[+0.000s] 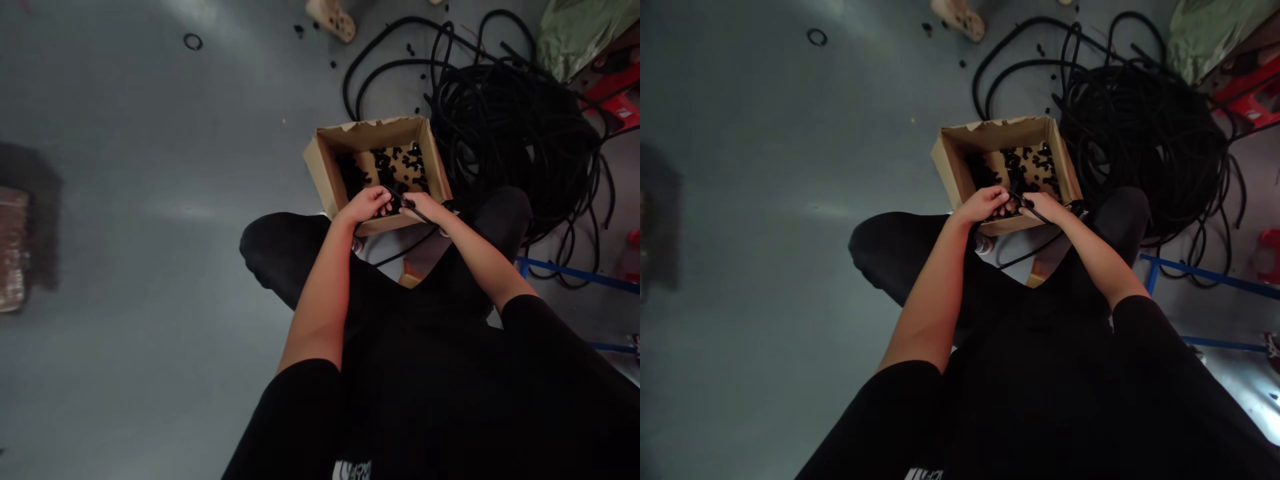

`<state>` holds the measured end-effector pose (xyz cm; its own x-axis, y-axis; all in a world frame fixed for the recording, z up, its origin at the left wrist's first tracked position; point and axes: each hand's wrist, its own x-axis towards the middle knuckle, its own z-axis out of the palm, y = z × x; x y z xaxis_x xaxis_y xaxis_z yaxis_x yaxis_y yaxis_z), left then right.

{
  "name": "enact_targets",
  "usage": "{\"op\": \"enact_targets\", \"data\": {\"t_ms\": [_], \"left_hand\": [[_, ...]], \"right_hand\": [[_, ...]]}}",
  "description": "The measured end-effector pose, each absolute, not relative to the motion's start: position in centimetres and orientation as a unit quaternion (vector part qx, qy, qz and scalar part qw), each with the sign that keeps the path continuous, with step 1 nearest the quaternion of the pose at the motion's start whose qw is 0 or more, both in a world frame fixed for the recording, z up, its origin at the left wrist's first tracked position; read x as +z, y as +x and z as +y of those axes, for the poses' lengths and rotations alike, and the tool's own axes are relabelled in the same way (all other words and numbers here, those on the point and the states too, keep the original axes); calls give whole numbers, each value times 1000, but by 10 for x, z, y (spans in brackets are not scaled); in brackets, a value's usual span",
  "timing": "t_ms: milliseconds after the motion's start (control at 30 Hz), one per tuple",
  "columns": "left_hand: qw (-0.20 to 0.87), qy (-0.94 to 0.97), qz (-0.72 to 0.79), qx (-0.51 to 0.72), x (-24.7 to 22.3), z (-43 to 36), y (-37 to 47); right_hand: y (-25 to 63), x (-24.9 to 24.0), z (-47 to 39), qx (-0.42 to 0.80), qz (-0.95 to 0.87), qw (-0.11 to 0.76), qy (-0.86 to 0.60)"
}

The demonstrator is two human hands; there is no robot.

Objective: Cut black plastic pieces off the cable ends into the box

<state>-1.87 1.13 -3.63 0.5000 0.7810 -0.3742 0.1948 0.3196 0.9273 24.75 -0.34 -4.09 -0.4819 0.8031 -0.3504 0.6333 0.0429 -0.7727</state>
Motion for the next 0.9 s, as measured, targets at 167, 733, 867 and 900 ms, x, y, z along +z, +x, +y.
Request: {"op": "enact_targets", "data": {"t_ms": [167,733,867,900], "left_hand": [[686,529,450,218,-30,10,-25],[708,454,495,218,-36,9,-32],[691,432,517,262,-37,10,-24],[693,432,510,271,-37,10,-23]], "right_hand": [[250,-38,-2,493,-718,87,-484],[253,-41,-6,491,-709,75,-500],[249,-48,-4,509,-682,109,-513],[247,-50,-4,517,-676,120,-511]]}}
